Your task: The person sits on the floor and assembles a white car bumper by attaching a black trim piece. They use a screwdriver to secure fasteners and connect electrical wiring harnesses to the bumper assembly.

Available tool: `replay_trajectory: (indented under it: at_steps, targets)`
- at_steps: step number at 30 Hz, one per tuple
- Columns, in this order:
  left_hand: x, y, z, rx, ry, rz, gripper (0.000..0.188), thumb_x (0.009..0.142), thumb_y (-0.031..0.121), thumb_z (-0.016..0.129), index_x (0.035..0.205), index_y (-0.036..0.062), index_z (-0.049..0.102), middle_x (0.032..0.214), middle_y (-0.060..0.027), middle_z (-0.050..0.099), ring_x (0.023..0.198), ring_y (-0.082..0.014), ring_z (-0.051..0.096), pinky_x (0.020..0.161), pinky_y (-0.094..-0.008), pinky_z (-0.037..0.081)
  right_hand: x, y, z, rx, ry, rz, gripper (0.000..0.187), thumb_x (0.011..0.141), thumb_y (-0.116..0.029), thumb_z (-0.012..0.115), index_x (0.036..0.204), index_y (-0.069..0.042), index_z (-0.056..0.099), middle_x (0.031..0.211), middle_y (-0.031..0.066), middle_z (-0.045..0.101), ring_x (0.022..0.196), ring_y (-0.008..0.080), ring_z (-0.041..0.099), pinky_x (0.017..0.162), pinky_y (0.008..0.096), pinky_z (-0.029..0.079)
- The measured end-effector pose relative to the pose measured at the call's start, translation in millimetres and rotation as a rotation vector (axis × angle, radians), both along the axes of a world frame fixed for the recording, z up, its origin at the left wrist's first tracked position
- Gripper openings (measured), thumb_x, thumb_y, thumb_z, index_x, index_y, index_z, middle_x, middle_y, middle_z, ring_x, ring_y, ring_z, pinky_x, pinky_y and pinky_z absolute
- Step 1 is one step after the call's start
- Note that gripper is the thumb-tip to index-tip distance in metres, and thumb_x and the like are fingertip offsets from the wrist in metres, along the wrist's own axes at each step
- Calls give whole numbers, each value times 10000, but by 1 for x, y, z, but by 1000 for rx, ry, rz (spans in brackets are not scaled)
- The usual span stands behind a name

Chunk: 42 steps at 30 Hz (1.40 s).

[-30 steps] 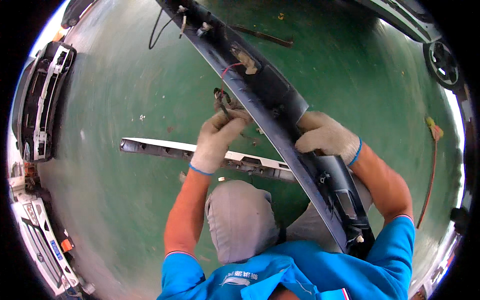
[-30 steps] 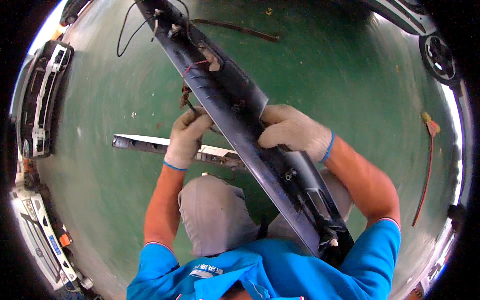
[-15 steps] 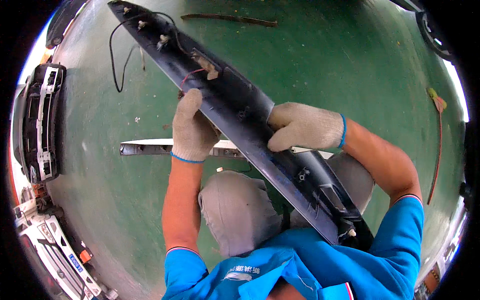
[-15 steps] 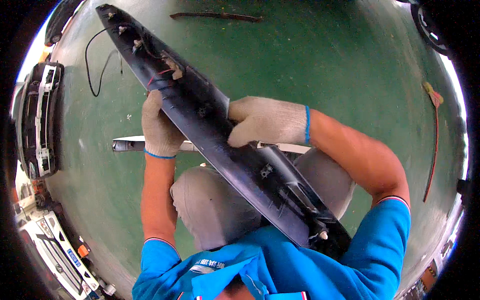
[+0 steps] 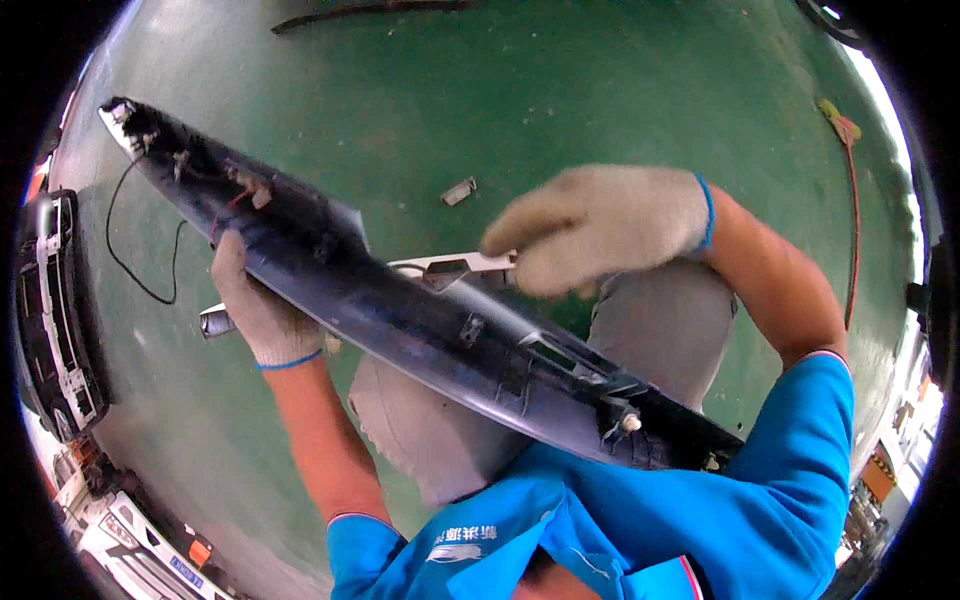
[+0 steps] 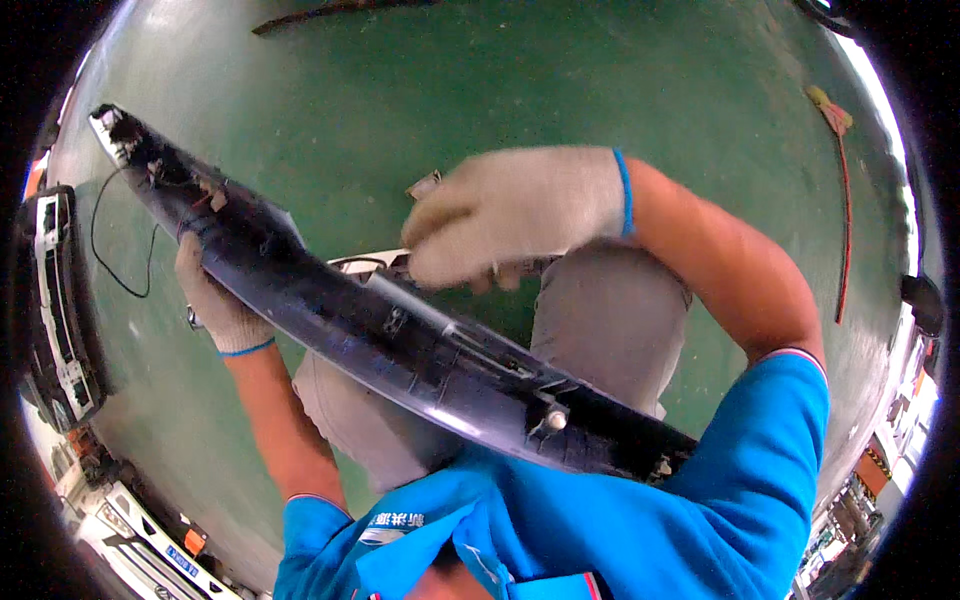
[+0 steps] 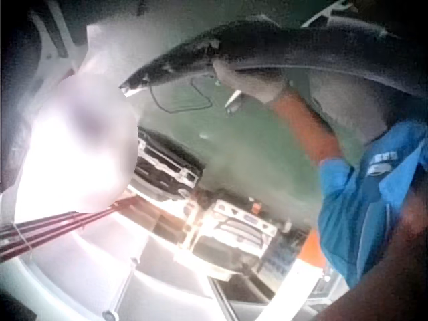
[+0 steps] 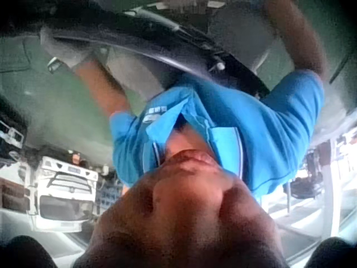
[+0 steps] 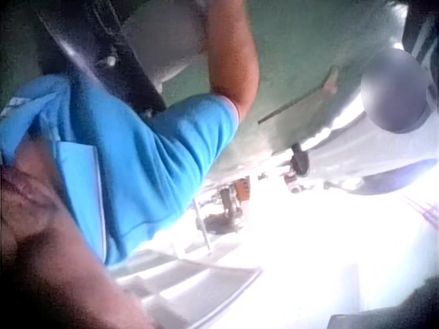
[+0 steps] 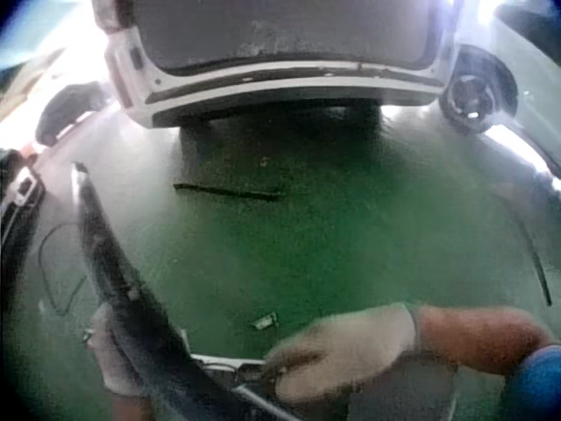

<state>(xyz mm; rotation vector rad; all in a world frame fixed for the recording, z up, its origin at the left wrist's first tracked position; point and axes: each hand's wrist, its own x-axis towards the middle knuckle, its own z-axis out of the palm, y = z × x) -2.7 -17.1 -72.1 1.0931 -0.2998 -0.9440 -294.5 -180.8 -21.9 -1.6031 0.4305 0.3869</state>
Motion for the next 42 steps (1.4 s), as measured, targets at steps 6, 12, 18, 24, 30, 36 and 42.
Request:
replay_trajectory:
  at_steps: [6,12,18,24,30,36,42]
  targets:
    - [15,20,10,-7,-91,90,506,985,343,539,1346,-6,600,1203,-174,702,1058,-301,698,930,-440,582,-12,26,41,-110,76,324,473,881,-418,679,1133,-19,654,962,260,715,938,437,700,853,512,554]
    - [26,60,14,-103,-58,185,665,948,413,596,1451,-11,501,1309,-294,629,1102,-378,682,924,-513,602,-13,44,49,-264,-1,326,274,907,-271,634,1068,-50,643,859,175,715,794,385,721,705,493,588]
    - [33,75,11,-204,-58,186,705,951,453,615,1464,-16,495,1366,-336,591,1123,-388,689,880,-492,639,-12,44,41,-384,-159,352,232,904,-255,654,1016,-53,635,827,148,694,740,359,715,636,469,583]
    - [34,82,10,-134,-124,293,752,910,498,621,1443,-21,513,1347,-335,608,1096,-408,701,880,-497,635,3,26,30,-183,-282,362,353,946,-363,655,1137,-66,666,937,195,699,867,363,724,695,466,598]
    - [37,72,7,-124,-164,254,750,893,477,647,1447,-8,501,1287,-275,641,1105,-387,679,899,-503,627,33,-49,-52,-408,95,-63,522,947,-392,652,1292,-1,682,1135,183,746,1021,274,721,908,379,570]
    - [47,86,4,-141,-112,291,785,919,475,641,1508,-10,458,1385,-314,588,1179,-413,669,923,-530,623,53,-75,-223,-808,128,58,555,911,-417,636,1320,-42,635,1255,215,690,1135,385,680,959,474,557]
    - [67,122,25,-87,-196,266,771,958,460,600,1524,-34,431,1455,-348,530,1235,-425,653,1007,-531,602,91,-46,-284,-957,33,227,476,885,-291,691,1316,-109,599,1265,153,638,1156,376,661,917,512,576]
